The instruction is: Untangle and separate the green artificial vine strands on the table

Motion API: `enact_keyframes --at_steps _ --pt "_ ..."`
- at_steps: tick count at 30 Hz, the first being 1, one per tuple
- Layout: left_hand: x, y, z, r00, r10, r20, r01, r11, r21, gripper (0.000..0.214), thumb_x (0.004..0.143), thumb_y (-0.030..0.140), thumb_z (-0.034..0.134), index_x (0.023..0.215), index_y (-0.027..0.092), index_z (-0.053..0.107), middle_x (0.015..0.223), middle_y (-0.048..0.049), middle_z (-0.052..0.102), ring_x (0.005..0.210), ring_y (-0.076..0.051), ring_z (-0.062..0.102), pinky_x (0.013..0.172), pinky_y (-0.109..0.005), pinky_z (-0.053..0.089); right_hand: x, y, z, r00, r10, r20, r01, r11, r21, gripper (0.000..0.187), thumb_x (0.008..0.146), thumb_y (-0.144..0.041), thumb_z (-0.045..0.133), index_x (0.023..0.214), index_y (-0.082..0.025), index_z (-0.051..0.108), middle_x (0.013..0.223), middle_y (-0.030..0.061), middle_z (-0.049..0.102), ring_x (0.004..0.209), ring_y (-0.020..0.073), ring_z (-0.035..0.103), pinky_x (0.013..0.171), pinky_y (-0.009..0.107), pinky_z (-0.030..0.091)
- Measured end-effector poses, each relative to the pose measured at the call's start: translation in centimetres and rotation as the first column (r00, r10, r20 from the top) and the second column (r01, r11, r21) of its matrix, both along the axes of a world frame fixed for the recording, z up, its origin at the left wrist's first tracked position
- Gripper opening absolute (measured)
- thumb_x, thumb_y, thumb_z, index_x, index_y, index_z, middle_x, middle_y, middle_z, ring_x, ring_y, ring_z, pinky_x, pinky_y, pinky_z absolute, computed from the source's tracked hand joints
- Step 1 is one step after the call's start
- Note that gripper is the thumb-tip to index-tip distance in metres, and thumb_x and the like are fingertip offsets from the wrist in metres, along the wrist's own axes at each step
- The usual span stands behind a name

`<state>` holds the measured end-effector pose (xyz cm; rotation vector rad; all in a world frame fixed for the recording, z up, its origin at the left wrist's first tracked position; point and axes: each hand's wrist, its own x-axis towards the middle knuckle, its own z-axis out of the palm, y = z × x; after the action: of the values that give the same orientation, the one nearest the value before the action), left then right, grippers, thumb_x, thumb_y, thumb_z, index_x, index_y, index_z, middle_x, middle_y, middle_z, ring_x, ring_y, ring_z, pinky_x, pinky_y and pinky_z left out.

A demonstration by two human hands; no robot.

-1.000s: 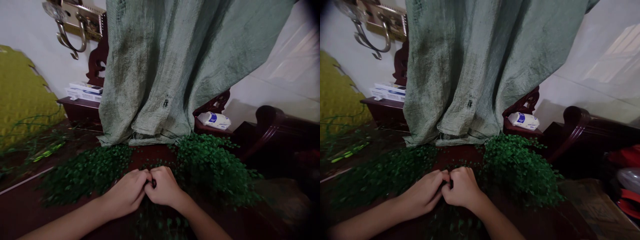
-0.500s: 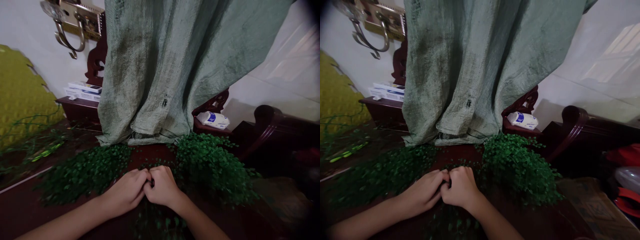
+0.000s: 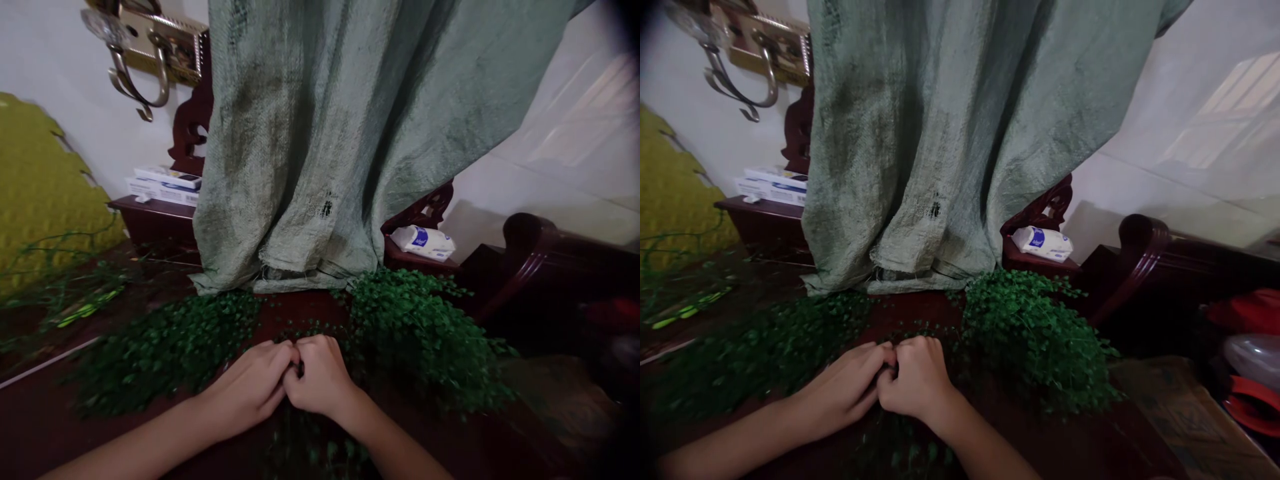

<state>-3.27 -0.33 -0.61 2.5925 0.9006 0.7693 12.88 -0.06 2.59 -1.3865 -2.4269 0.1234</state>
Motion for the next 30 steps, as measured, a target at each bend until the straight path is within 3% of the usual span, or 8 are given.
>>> enact_keyframes --at_steps 30 --pt "0.68 -0.58 0.17 0.995 0.058 0.078 -0.070 0.986 0.151 0.018 0.083 0.010 0.039 0.096 0.023 0.041 0.083 -0.0010 0.058 0.069 -0.020 0.052 0.066 -0.033 0.041 -0.01 -0.40 -0.06 0.997 -0.003 -0.082 0.008 0.999 0.053 0.008 0.061 -0.020 0.052 0.055 -0.017 0.056 0.056 0.0016 0.061 0.051 0.0131 0.051 0.053 0.027 0.024"
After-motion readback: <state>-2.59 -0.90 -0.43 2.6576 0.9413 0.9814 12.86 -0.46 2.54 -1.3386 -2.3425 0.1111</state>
